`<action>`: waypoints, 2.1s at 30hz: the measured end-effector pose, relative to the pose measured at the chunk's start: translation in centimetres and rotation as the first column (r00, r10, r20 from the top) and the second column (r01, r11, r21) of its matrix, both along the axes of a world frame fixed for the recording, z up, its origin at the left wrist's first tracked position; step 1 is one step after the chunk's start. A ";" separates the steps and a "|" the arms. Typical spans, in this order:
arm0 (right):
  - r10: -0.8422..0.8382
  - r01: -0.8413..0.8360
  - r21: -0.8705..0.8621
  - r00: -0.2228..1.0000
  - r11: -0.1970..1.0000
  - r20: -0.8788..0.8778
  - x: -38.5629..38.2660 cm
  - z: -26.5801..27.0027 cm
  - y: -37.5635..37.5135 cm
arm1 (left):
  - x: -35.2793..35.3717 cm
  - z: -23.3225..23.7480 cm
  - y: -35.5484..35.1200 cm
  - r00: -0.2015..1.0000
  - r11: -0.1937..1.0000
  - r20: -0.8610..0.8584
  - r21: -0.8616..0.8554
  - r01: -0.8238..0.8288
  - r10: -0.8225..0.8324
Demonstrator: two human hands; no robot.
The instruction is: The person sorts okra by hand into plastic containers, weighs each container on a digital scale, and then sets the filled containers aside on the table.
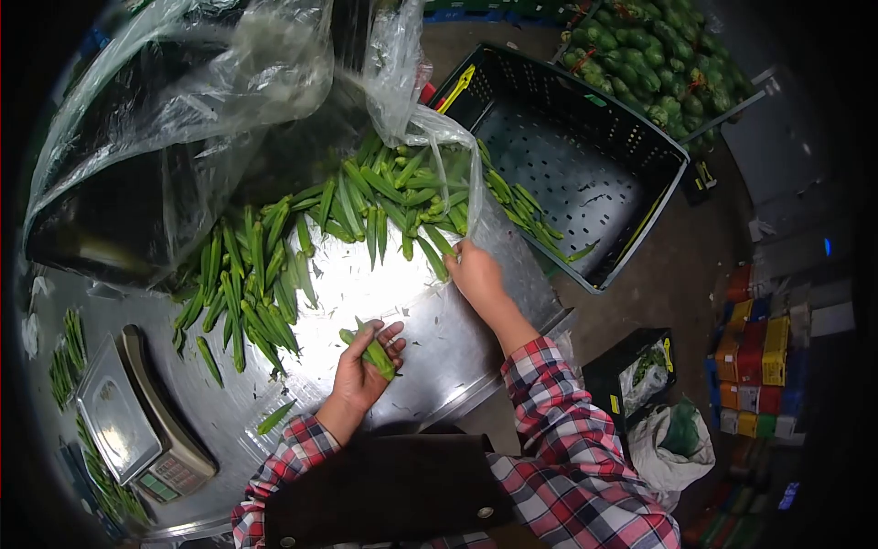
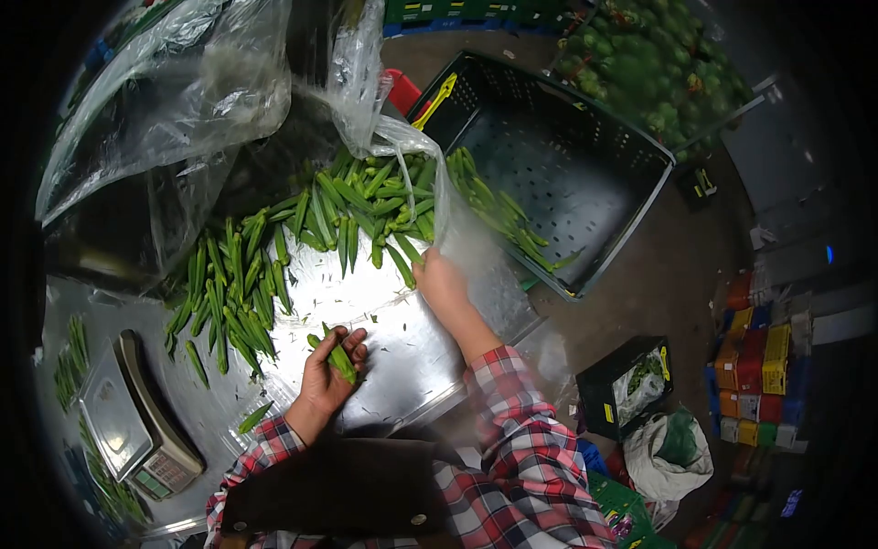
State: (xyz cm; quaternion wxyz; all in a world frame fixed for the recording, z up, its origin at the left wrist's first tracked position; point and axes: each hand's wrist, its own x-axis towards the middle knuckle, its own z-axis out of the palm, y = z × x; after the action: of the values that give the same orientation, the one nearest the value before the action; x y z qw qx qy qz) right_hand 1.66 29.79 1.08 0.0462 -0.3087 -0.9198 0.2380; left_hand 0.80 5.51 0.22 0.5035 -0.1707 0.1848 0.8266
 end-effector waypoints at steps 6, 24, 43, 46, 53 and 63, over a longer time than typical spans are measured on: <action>0.098 -0.107 -0.426 0.994 0.898 -0.045 2.9 5.6 -4.1 | -0.2 2.5 1.1 0.996 0.996 0.034 -0.056 -0.077 0.079; 0.306 -0.314 -0.255 0.949 0.914 -0.072 1.5 4.8 -6.1 | -1.1 0.5 0.5 0.999 0.993 -0.031 -0.116 0.017 -0.021; 0.130 -0.139 0.102 0.987 0.985 0.093 -8.6 -0.9 -4.8 | -2.0 0.6 -0.7 0.991 0.987 0.016 -0.095 -0.130 0.132; 0.235 -0.212 -0.155 0.961 0.965 0.144 -6.9 1.6 -4.5 | -2.3 0.3 -0.9 0.990 0.986 0.015 -0.093 -0.135 0.137; 0.475 -0.479 -0.058 0.877 0.876 -0.073 -5.2 3.7 -6.6 | -3.2 0.5 -1.2 0.986 0.982 -0.002 -0.092 -0.167 0.168; 0.383 -0.502 0.431 0.860 0.749 0.336 -15.1 1.6 -2.5 | -4.1 7.9 -16.4 0.734 0.694 -0.641 -0.633 -0.343 -0.223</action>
State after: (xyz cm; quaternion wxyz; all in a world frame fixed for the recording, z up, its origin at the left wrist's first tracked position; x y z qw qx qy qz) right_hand -13.48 27.25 2.70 -0.0378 -0.0822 -0.9949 -0.0437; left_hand -3.34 -10.86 8.11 0.2627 -0.0473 0.6551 0.7068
